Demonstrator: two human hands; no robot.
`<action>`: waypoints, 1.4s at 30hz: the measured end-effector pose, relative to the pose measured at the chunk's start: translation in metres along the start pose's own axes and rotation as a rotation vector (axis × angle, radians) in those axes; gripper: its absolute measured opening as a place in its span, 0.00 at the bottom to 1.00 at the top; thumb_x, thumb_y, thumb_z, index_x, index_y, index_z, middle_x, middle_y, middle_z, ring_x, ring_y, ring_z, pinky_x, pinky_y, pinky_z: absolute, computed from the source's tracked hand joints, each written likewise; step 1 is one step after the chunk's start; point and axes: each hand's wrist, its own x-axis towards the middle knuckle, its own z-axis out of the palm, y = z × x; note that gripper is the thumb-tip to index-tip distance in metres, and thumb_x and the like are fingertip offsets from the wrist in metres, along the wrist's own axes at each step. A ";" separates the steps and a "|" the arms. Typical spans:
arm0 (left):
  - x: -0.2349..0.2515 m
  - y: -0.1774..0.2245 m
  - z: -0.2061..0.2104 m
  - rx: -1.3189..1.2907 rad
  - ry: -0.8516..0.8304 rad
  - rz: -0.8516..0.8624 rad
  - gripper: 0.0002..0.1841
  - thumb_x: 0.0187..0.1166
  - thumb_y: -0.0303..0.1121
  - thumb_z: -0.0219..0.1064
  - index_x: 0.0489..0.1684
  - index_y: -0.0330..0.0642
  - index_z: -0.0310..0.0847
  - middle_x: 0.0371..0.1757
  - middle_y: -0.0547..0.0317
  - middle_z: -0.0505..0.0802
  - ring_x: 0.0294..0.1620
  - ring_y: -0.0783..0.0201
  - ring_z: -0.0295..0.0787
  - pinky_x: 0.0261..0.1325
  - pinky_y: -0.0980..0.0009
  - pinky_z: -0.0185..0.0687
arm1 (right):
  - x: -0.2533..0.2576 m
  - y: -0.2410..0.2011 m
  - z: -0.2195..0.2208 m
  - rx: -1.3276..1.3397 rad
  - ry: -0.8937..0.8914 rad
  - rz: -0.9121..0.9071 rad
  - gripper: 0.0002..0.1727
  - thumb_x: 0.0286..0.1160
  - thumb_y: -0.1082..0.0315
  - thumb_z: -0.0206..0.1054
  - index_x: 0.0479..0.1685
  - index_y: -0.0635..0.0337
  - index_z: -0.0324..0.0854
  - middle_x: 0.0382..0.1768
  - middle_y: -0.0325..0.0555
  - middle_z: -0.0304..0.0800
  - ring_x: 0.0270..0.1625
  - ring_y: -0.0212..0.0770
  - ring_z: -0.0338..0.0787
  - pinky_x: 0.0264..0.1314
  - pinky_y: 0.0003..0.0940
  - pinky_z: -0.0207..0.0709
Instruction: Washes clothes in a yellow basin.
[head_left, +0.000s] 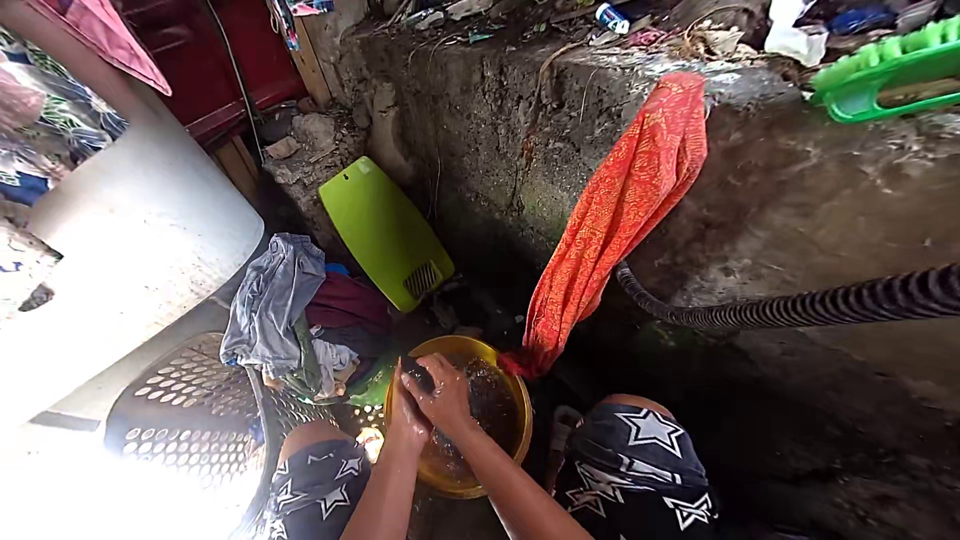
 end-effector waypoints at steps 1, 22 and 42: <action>0.006 -0.001 0.008 -0.023 0.044 0.091 0.23 0.94 0.52 0.42 0.50 0.46 0.79 0.37 0.58 0.91 0.38 0.65 0.90 0.41 0.66 0.89 | -0.001 -0.006 0.001 0.000 0.015 0.032 0.22 0.75 0.55 0.70 0.49 0.69 0.89 0.46 0.60 0.94 0.48 0.57 0.95 0.50 0.58 0.86; 0.006 0.110 0.016 1.507 -0.187 0.395 0.36 0.83 0.41 0.69 0.88 0.39 0.59 0.75 0.37 0.82 0.64 0.47 0.89 0.59 0.49 0.89 | 0.119 -0.107 -0.064 -0.582 -0.556 0.345 0.31 0.95 0.46 0.41 0.66 0.61 0.83 0.63 0.65 0.87 0.70 0.64 0.85 0.67 0.66 0.76; 0.007 0.353 0.054 1.526 0.506 1.011 0.44 0.85 0.48 0.63 0.91 0.27 0.46 0.82 0.20 0.70 0.80 0.29 0.73 0.79 0.33 0.68 | 0.016 0.070 -0.039 -0.377 -0.538 0.624 0.24 0.84 0.63 0.62 0.75 0.63 0.78 0.76 0.68 0.76 0.80 0.65 0.76 0.80 0.62 0.70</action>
